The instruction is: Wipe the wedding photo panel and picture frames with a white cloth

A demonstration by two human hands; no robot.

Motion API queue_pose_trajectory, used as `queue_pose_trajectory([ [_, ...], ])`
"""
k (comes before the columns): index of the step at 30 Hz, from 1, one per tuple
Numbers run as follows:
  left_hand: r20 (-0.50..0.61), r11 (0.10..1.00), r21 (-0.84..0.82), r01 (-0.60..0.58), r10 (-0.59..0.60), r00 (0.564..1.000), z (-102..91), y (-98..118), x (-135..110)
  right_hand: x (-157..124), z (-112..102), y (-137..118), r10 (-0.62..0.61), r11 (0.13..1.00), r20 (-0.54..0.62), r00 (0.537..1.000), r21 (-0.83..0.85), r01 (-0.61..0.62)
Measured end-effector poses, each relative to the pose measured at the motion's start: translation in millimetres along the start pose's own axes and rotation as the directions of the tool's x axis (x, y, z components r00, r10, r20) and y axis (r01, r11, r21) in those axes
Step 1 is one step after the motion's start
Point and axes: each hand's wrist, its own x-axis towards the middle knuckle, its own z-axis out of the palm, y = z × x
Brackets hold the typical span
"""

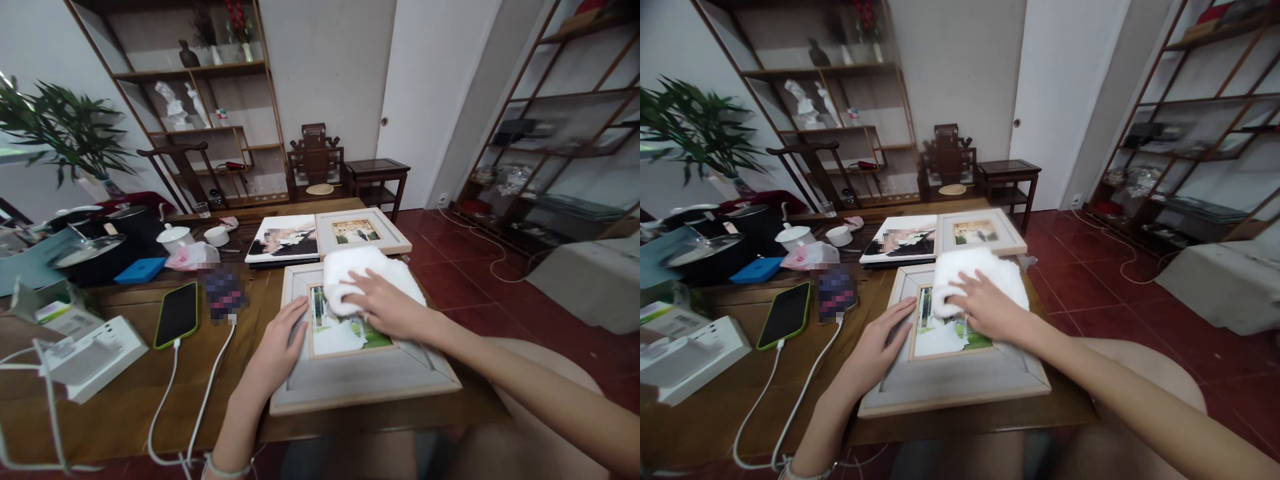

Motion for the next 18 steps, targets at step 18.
queue_pose_trajectory([
  [18,-0.007,1.000,0.000,-0.004,0.004,1.000,0.9,0,0,-3,2,11,-0.040,0.996,-0.054,0.998,-0.081,0.036],
])
